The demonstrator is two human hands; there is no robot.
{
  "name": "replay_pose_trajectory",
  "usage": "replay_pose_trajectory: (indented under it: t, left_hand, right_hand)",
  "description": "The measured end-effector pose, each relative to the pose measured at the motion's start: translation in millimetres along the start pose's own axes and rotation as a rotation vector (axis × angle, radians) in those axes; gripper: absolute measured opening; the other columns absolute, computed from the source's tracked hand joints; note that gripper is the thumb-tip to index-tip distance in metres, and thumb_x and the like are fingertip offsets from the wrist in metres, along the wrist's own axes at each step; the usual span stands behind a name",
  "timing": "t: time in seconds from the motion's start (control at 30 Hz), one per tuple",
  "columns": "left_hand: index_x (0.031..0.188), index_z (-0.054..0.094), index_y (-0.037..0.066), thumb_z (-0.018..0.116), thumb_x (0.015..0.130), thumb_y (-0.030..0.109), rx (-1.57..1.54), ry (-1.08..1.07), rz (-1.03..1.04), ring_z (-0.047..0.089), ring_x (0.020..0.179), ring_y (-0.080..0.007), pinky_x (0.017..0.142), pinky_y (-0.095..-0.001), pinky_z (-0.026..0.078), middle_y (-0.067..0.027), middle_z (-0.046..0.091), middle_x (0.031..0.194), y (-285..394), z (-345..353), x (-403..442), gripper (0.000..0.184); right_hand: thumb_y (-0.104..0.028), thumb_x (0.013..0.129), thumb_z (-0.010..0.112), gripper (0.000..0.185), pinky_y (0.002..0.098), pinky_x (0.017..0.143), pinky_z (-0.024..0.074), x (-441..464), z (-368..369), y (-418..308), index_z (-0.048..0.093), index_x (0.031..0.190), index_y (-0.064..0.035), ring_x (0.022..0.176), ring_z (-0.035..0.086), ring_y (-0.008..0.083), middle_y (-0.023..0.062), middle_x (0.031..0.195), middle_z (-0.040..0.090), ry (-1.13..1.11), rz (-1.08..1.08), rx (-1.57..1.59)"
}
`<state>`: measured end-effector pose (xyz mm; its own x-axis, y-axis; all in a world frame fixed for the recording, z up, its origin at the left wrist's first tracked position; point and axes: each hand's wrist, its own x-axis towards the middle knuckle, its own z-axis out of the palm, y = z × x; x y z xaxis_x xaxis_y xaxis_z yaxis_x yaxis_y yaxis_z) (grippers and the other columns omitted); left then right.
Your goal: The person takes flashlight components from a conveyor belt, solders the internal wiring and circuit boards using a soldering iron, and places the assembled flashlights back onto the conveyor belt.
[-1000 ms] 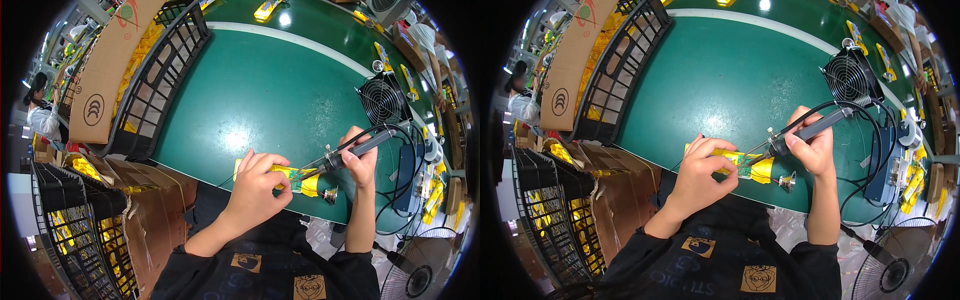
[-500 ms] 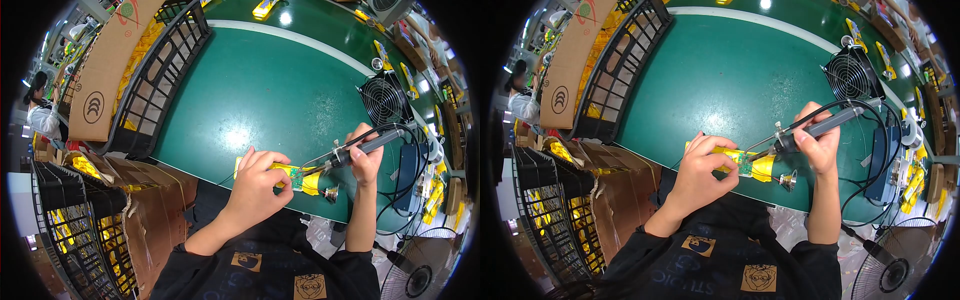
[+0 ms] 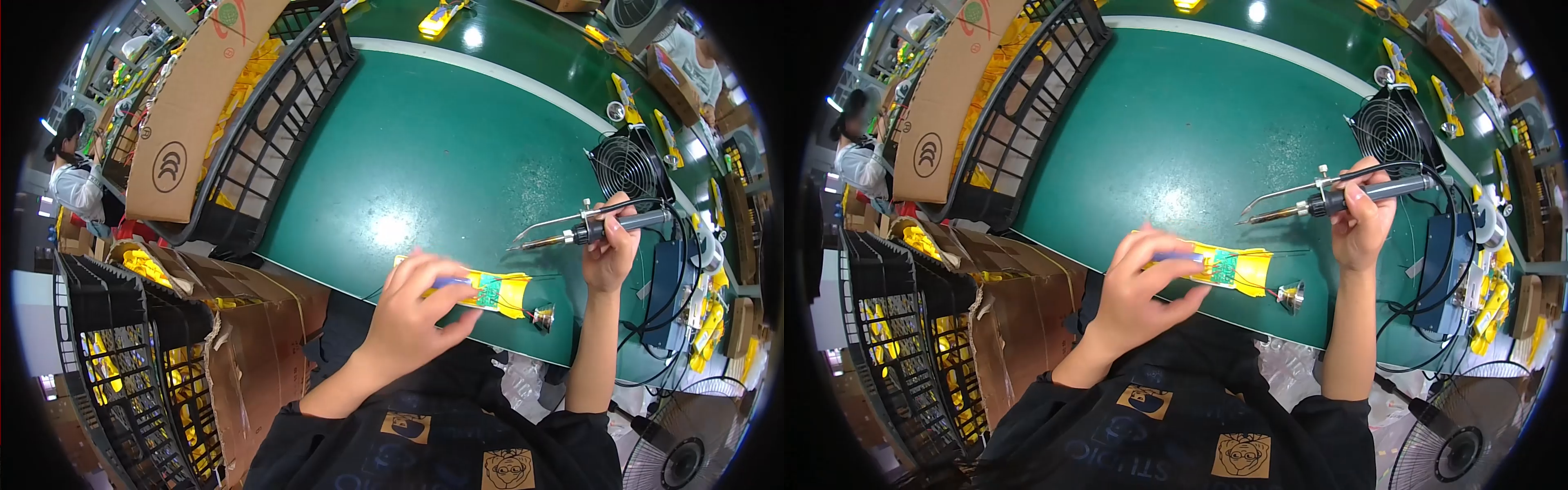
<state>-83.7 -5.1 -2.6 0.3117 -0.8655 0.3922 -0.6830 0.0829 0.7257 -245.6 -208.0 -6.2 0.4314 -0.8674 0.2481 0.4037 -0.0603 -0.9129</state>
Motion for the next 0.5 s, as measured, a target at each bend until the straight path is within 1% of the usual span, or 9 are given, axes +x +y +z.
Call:
replay_pose_trajectory:
  t: [0.03, 0.13, 0.23, 0.33, 0.37, 0.47, 0.5]
  left_hand:
    - [0.073, 0.062, 0.008, 0.069, 0.064, 0.005, -0.014, 0.034, -0.013, 0.056, 0.071, -0.0172, 0.071, -0.0342, 0.046, -0.0013, 0.060, 0.079, 2.2, -5.9, -8.4, 0.012]
    - [0.085, 0.063, 0.006, 0.068, 0.070, 0.006, -0.103, -0.074, -0.275, 0.051, 0.056, -0.0144, 0.054, -0.0271, 0.041, -0.0021, 0.056, 0.061, 0.4, -21.6, -41.7, 0.016]
    - [0.104, 0.057, 0.001, 0.064, 0.079, 0.013, -0.074, -0.009, -0.575, 0.048, 0.045, -0.0135, 0.048, -0.0258, 0.040, -0.0056, 0.049, 0.052, 4.1, -27.3, -57.9, 0.029]
    - [0.117, 0.049, -0.005, 0.060, 0.082, 0.014, -0.086, 0.020, -0.669, 0.045, 0.044, -0.0097, 0.046, -0.0239, 0.037, -0.0064, 0.048, 0.053, -6.1, -25.5, -65.2, 0.041]
    - [0.121, 0.044, -0.007, 0.057, 0.084, 0.013, -0.111, 0.026, -0.664, 0.041, 0.044, -0.0093, 0.046, -0.0240, 0.037, -0.0057, 0.045, 0.051, -8.5, -25.6, -65.8, 0.044]
    - [0.124, 0.043, -0.006, 0.056, 0.085, 0.012, -0.183, 0.201, -0.633, 0.038, 0.045, -0.0086, 0.047, -0.0231, 0.037, -0.0040, 0.042, 0.051, -19.7, -18.3, -65.5, 0.045]
    - [0.122, 0.045, -0.005, 0.053, 0.086, 0.011, -0.202, 0.227, -0.596, 0.040, 0.049, -0.0088, 0.050, -0.0218, 0.037, -0.0038, 0.045, 0.057, -18.5, -20.2, -60.1, 0.040]
  right_hand:
    - [-0.016, 0.075, 0.057, 0.018, 0.0144, 0.039, 0.0302, 0.5, -0.5, 1.0, 0.044, 0.078, -0.0037, 0.045, 0.037, 0.0035, 0.0026, 0.063, 0.046, 0.000, -0.002, 0.009]
    - [-0.015, 0.075, 0.055, 0.017, 0.0145, 0.039, 0.0303, 0.7, -0.2, -0.7, 0.044, 0.078, -0.0034, 0.044, 0.037, 0.0036, 0.0030, 0.062, 0.047, 0.021, 0.010, 0.028]
    - [-0.014, 0.076, 0.055, 0.016, 0.0145, 0.038, 0.0289, -0.4, 1.3, -0.3, 0.044, 0.079, -0.0034, 0.044, 0.037, 0.0037, 0.0034, 0.062, 0.047, 0.030, 0.007, 0.039]
    - [-0.014, 0.076, 0.054, 0.015, 0.0145, 0.039, 0.0293, -1.0, 1.4, 0.1, 0.044, 0.079, -0.0035, 0.044, 0.038, 0.0039, 0.0038, 0.062, 0.049, 0.014, 0.003, 0.036]
    - [-0.014, 0.076, 0.054, 0.015, 0.0145, 0.039, 0.0295, -1.0, 1.1, 0.2, 0.044, 0.079, -0.0036, 0.044, 0.038, 0.0039, 0.0038, 0.062, 0.049, 0.014, 0.004, 0.033]
    - [-0.014, 0.076, 0.054, 0.014, 0.0148, 0.039, 0.0296, 0.3, 1.1, 2.1, 0.044, 0.078, -0.0040, 0.044, 0.039, 0.0039, 0.0036, 0.061, 0.049, 0.033, 0.008, 0.018]
    - [-0.014, 0.076, 0.054, 0.014, 0.0148, 0.039, 0.0296, 0.9, 1.1, 2.5, 0.044, 0.078, -0.0042, 0.044, 0.039, 0.0039, 0.0034, 0.061, 0.049, 0.045, 0.008, 0.013]
